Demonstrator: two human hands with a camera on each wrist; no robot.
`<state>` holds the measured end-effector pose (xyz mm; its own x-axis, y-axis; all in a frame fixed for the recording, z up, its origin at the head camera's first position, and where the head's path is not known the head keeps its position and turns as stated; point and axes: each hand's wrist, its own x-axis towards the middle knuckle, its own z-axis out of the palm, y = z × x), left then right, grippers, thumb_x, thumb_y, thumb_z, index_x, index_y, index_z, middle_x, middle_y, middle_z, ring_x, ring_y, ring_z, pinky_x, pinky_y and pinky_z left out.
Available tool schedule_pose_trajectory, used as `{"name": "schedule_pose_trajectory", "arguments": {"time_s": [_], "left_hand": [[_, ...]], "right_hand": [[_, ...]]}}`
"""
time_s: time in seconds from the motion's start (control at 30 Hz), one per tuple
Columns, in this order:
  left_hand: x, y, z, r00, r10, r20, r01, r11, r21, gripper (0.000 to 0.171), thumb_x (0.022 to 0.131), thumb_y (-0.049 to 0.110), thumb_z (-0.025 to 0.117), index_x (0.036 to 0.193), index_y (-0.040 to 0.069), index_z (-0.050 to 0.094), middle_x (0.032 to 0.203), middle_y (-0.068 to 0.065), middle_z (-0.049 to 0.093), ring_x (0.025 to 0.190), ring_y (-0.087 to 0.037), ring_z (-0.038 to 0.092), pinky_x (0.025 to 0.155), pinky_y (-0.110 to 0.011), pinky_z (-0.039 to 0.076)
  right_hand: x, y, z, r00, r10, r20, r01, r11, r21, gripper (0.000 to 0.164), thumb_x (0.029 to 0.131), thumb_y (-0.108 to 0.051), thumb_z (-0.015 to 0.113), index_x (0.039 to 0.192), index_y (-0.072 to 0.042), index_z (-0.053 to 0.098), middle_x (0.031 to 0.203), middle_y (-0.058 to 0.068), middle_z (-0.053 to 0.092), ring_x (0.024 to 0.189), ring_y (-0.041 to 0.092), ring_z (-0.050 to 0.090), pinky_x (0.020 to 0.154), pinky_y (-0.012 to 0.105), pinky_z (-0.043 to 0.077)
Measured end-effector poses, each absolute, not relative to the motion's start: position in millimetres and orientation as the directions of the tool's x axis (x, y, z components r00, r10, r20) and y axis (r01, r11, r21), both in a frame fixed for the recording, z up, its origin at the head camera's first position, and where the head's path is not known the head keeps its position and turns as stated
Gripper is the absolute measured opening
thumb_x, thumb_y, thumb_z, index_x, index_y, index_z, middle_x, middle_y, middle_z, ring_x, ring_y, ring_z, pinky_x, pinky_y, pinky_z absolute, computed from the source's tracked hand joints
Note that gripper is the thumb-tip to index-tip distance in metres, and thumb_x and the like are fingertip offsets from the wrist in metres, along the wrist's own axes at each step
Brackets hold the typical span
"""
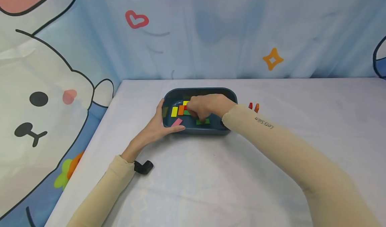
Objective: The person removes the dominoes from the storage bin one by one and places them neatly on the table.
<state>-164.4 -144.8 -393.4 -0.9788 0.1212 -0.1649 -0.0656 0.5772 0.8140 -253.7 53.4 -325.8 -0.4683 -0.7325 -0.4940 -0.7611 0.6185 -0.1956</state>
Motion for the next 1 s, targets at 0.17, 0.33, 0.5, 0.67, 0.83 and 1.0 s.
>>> {"name": "schedule_pose_trajectory", "arguments": {"time_s": [0.17,0.33,0.5,0.67,0.83,1.0], "left_hand": [[-164.6,-143.7,-393.0,-0.979,0.121,-0.165,-0.066,0.577,0.814,0.132,0.063,0.071,0.077,0.154,0.037,-0.012,0.163,-0.003,0.015,0.146,-0.025,0.026,0.116,-0.055,0.03],[-164.9,-144.8,-393.8,-0.979,0.123,-0.164,-0.065,0.572,0.818,0.133,0.063,0.071,0.077,0.154,0.037,-0.012,0.163,-0.003,0.016,0.145,-0.024,0.026,0.116,-0.055,0.029],[-164.4,-145.9,-394.7,-0.979,0.116,-0.167,-0.07,0.579,0.812,0.133,0.062,0.073,0.077,0.154,0.038,-0.012,0.163,-0.004,0.015,0.146,-0.026,0.025,0.115,-0.056,0.03],[-163.9,-144.6,-393.7,-0.978,0.12,-0.171,-0.072,0.577,0.814,0.133,0.063,0.072,0.077,0.154,0.038,-0.014,0.164,-0.004,0.014,0.146,-0.026,0.025,0.116,-0.056,0.029],[-163.1,-144.5,-392.5,-0.978,0.124,-0.165,-0.067,0.566,0.822,0.133,0.064,0.069,0.078,0.154,0.036,-0.014,0.163,-0.005,0.015,0.145,-0.026,0.026,0.116,-0.055,0.028],[-163.2,-144.8,-392.8,-0.979,0.125,-0.163,-0.064,0.566,0.822,0.132,0.065,0.068,0.078,0.154,0.036,-0.013,0.163,-0.004,0.015,0.146,-0.025,0.026,0.117,-0.055,0.028]], "right_hand": [[-256.2,50.5,-330.4,-0.478,-0.7,-0.531,-0.746,0.643,-0.175,0.028,0.08,-0.013,0.081,0.105,-0.01,0.071,0.095,0.003,0.068,0.088,0.018,0.06,0.089,0.037,0.057],[-258.0,48.7,-333.1,-0.477,-0.693,-0.54,-0.745,0.645,-0.17,0.026,0.08,-0.012,0.081,0.103,-0.01,0.071,0.095,0.003,0.068,0.087,0.019,0.059,0.089,0.036,0.057],[-258.1,45.9,-336.0,-0.48,-0.687,-0.546,-0.748,0.645,-0.154,0.023,0.08,-0.013,0.081,0.101,-0.01,0.071,0.094,0.003,0.068,0.086,0.018,0.059,0.09,0.036,0.057],[-256.7,46.1,-336.1,-0.477,-0.687,-0.548,-0.755,0.64,-0.145,0.018,0.082,-0.014,0.08,0.098,-0.01,0.071,0.092,0.003,0.067,0.084,0.018,0.059,0.09,0.036,0.057],[-256.0,45.9,-334.6,-0.482,-0.681,-0.551,-0.757,0.641,-0.129,0.018,0.082,-0.014,0.079,0.097,-0.011,0.07,0.089,0.003,0.066,0.084,0.018,0.058,0.09,0.036,0.057],[-256.4,46.9,-331.8,-0.482,-0.679,-0.553,-0.752,0.645,-0.137,0.02,0.081,-0.01,0.079,0.098,-0.01,0.069,0.088,0.004,0.065,0.083,0.019,0.058,0.087,0.035,0.057]]}}
